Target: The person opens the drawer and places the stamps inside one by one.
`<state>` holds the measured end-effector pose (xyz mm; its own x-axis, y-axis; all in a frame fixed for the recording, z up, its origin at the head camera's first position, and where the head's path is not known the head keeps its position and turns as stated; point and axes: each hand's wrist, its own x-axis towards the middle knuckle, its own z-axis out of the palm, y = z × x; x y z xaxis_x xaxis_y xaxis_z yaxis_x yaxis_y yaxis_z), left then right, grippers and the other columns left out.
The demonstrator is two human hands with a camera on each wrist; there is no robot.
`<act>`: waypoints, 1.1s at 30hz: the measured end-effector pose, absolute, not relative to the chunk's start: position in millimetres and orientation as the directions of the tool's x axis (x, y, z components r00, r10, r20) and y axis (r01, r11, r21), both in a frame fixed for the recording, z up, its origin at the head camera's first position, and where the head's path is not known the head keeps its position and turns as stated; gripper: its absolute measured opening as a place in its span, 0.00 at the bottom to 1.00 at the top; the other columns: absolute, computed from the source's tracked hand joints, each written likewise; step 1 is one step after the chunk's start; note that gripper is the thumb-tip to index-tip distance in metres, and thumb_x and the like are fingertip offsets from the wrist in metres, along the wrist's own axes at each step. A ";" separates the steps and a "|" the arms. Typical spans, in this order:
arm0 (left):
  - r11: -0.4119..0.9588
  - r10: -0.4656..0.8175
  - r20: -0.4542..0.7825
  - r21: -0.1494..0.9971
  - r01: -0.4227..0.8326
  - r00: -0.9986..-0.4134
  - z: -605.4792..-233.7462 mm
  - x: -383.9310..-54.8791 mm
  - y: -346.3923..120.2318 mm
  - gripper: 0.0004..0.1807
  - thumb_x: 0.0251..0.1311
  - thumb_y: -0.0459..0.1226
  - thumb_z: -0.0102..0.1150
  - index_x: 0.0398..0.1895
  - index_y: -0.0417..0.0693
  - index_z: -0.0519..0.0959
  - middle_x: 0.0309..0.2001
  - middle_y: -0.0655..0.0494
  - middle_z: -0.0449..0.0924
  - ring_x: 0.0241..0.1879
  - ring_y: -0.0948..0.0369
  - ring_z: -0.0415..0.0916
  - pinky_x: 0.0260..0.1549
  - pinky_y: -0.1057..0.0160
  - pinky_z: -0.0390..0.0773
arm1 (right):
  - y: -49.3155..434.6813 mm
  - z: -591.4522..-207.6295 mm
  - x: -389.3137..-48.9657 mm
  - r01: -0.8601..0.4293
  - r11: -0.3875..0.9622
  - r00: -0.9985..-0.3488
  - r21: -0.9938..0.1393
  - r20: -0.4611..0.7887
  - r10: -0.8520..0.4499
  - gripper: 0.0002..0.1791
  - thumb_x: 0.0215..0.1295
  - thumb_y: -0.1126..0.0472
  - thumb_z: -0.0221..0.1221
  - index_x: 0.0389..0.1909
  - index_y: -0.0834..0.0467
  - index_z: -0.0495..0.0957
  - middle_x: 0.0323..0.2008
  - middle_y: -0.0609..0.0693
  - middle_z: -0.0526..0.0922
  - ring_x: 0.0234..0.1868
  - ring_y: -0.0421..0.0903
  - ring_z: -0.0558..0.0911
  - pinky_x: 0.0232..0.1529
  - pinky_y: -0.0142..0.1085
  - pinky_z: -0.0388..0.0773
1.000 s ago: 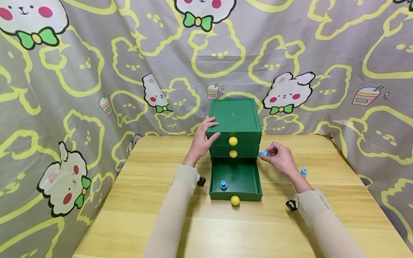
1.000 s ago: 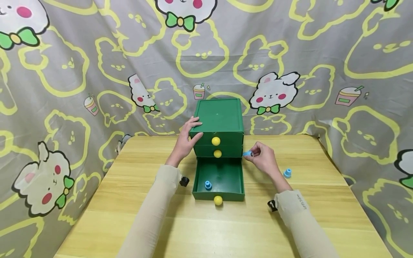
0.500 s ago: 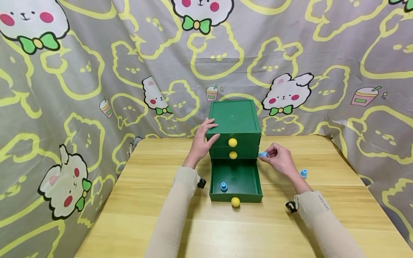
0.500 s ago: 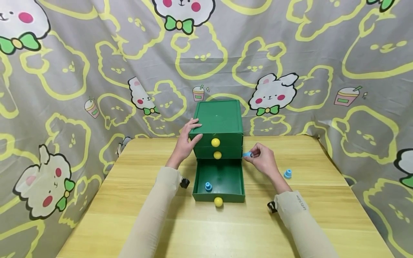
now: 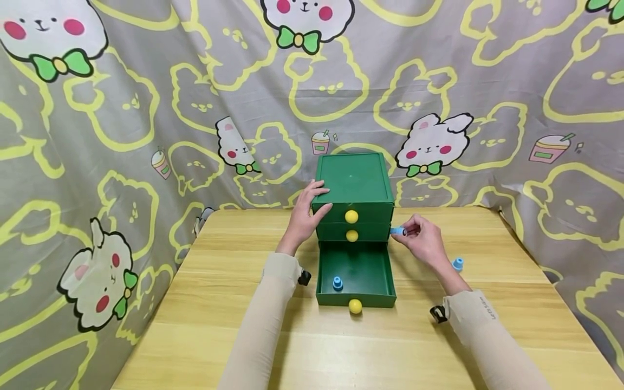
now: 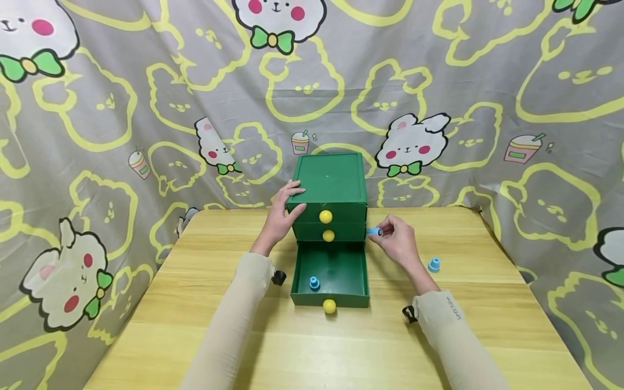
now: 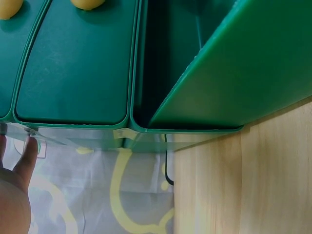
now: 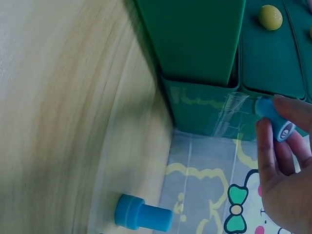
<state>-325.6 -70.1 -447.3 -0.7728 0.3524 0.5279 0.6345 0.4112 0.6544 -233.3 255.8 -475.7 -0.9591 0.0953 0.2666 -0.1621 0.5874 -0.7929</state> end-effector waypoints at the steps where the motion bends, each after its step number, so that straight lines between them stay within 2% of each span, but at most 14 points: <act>1: 0.412 0.352 0.527 0.655 0.634 -0.773 -447.5 -325.4 -70.3 0.29 0.73 0.63 0.51 0.69 0.61 0.74 0.79 0.68 0.60 0.83 0.58 0.46 0.78 0.40 0.54 | 255.0 -474.9 -232.6 -0.170 0.584 -0.955 -0.794 0.280 0.102 0.15 0.58 0.62 0.76 0.38 0.63 0.80 0.37 0.58 0.86 0.32 0.40 0.82 0.33 0.24 0.79; 8: 0.400 0.353 0.535 0.655 0.641 -0.767 -447.8 -325.7 -71.0 0.29 0.73 0.63 0.51 0.68 0.60 0.74 0.79 0.67 0.61 0.83 0.55 0.46 0.78 0.40 0.54 | 250.4 -472.1 -227.3 -0.263 0.541 -0.909 -0.799 0.393 0.137 0.14 0.58 0.63 0.76 0.37 0.63 0.80 0.38 0.58 0.85 0.31 0.28 0.81 0.34 0.19 0.78; 13: 0.400 0.353 0.536 0.655 0.641 -0.767 -449.1 -326.9 -71.0 0.29 0.73 0.63 0.51 0.68 0.61 0.74 0.78 0.68 0.61 0.83 0.55 0.46 0.78 0.40 0.54 | 249.1 -471.8 -224.5 -0.338 0.487 -0.876 -0.805 0.458 0.150 0.14 0.58 0.65 0.75 0.35 0.66 0.79 0.41 0.59 0.84 0.33 0.26 0.81 0.40 0.18 0.79; 21: 0.396 0.357 0.541 0.651 0.648 -0.762 -448.3 -327.7 -70.4 0.30 0.73 0.63 0.51 0.68 0.60 0.74 0.79 0.67 0.60 0.83 0.53 0.46 0.77 0.39 0.54 | 239.7 -467.9 -219.9 -0.383 0.473 -0.895 -0.794 0.446 0.022 0.12 0.56 0.64 0.77 0.35 0.59 0.82 0.37 0.53 0.84 0.33 0.33 0.84 0.38 0.25 0.84; 29: 0.394 0.356 0.543 0.651 0.649 -0.761 -449.3 -328.5 -69.9 0.29 0.73 0.62 0.52 0.68 0.60 0.74 0.78 0.66 0.61 0.83 0.57 0.46 0.78 0.40 0.53 | 220.9 -470.8 -219.0 -0.396 0.447 -0.907 -0.802 0.416 -0.056 0.11 0.56 0.63 0.77 0.34 0.58 0.83 0.36 0.53 0.84 0.33 0.38 0.85 0.36 0.26 0.84; 33: 0.390 0.356 0.548 0.649 0.653 -0.757 -449.1 -328.4 -70.2 0.29 0.73 0.62 0.52 0.68 0.60 0.74 0.78 0.66 0.61 0.83 0.53 0.46 0.77 0.39 0.53 | 209.1 -472.0 -218.8 -0.384 0.446 -0.919 -0.808 0.383 -0.097 0.10 0.57 0.62 0.77 0.33 0.56 0.83 0.36 0.53 0.84 0.32 0.41 0.85 0.35 0.27 0.84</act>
<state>-328.4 -70.2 -449.1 -0.7574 0.3557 0.5476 0.6528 0.3904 0.6492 -218.8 209.1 -472.0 -0.9187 -0.0968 0.3829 -0.3839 0.4465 -0.8083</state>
